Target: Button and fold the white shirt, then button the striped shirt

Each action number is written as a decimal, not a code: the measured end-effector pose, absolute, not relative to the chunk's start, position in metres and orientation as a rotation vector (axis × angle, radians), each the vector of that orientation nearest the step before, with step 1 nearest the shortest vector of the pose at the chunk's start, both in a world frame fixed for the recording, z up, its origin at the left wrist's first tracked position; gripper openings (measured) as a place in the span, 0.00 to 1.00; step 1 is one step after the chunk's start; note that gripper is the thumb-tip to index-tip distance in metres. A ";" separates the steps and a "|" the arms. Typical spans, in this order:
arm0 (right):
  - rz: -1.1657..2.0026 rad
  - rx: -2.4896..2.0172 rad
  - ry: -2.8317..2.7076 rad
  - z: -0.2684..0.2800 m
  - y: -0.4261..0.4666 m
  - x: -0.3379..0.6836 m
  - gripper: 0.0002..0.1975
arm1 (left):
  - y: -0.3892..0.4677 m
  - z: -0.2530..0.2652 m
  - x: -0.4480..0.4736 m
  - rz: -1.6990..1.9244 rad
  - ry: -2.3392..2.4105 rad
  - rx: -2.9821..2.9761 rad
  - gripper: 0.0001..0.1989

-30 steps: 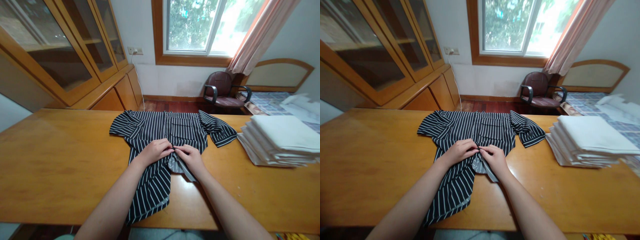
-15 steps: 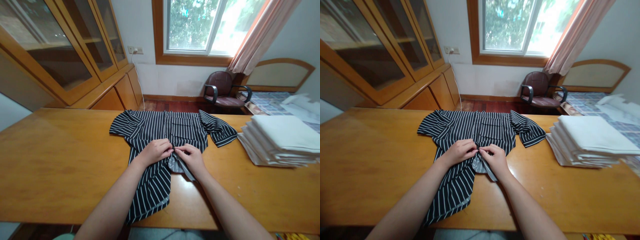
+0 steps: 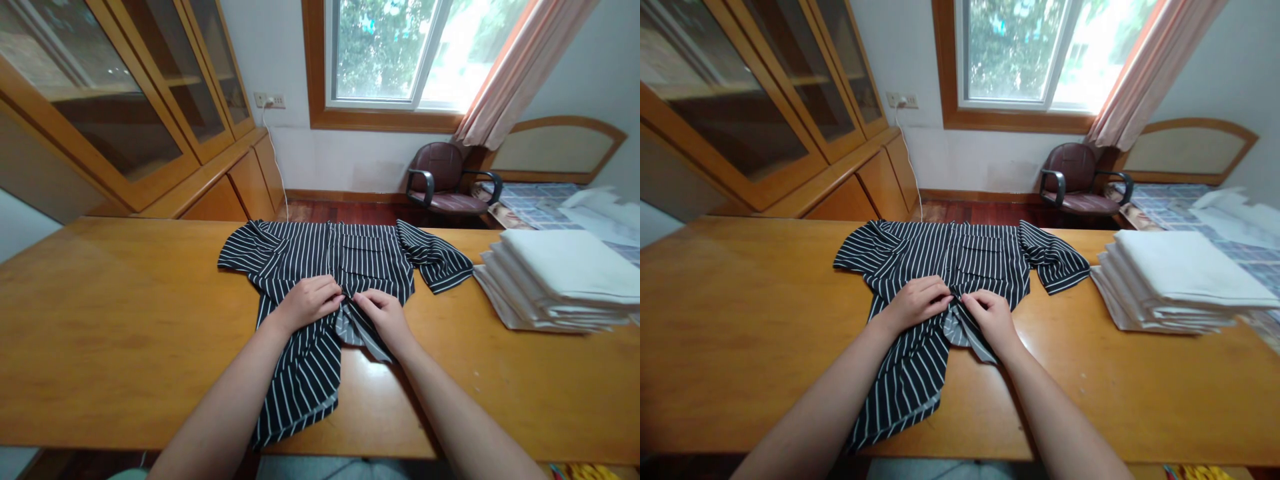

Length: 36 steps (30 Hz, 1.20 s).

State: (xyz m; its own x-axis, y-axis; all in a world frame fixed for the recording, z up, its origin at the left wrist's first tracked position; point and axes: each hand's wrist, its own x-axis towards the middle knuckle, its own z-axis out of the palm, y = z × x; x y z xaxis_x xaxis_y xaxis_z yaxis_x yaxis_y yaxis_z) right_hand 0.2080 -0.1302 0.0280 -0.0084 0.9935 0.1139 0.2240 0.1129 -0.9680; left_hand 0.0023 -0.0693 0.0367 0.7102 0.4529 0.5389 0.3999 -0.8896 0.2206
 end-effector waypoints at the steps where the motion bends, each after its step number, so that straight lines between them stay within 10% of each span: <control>1: 1.023 -1.290 -1.405 0.028 -0.130 0.208 0.13 | -0.069 0.037 0.002 0.931 0.703 2.825 0.07; 36: 0.824 -1.322 -1.598 0.024 -0.127 0.204 0.09 | -0.070 0.036 0.002 0.935 0.699 2.644 0.05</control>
